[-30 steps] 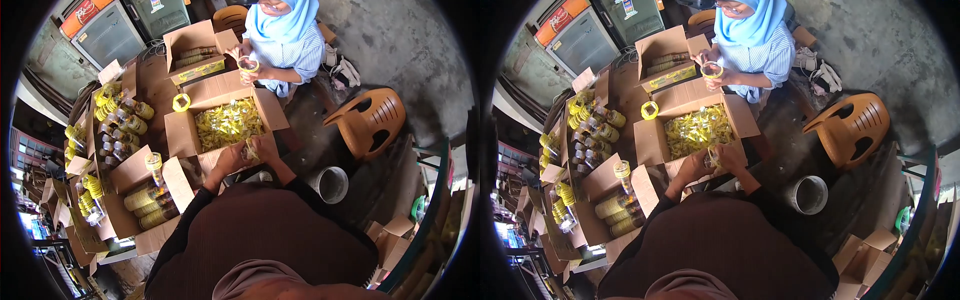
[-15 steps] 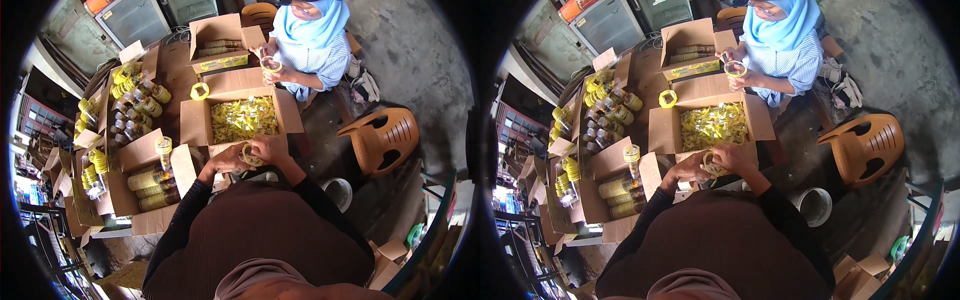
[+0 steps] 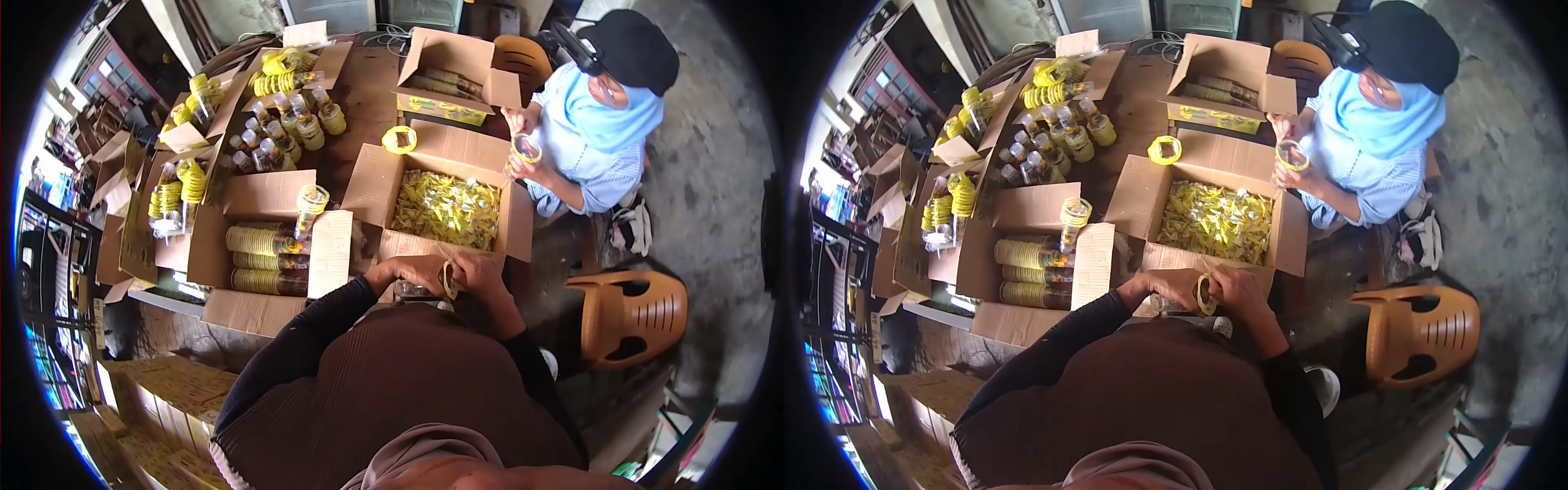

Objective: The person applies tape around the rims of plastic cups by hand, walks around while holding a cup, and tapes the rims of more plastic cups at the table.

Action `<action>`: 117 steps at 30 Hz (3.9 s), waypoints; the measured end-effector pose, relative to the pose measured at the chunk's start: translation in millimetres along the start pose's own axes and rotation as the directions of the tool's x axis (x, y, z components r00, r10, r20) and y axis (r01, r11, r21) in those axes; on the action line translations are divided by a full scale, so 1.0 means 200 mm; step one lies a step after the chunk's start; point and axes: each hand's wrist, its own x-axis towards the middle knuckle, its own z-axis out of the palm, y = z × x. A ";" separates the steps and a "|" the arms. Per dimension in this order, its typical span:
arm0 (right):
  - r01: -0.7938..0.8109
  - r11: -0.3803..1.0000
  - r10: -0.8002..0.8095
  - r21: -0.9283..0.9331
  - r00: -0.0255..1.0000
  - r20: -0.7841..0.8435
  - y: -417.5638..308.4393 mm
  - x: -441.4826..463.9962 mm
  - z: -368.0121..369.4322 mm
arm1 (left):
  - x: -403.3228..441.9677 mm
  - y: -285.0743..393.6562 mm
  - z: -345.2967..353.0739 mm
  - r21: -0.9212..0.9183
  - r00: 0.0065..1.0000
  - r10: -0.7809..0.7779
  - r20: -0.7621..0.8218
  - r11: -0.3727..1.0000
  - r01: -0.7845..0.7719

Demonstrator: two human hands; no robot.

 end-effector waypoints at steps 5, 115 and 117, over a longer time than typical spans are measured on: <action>-0.036 0.998 0.034 0.045 0.998 0.047 0.00 0.00 0.06 | -0.03 -0.03 0.02 0.052 0.998 0.035 -0.056 0.998 -0.032; -0.390 0.900 0.372 0.196 0.920 0.127 -0.34 -0.17 0.19 | -0.38 0.03 0.17 0.558 0.955 0.056 -0.290 0.821 0.122; -0.289 0.940 0.286 0.183 0.957 0.046 -0.31 -0.15 0.16 | -0.31 -0.16 0.15 0.615 0.946 0.170 -0.275 0.787 0.037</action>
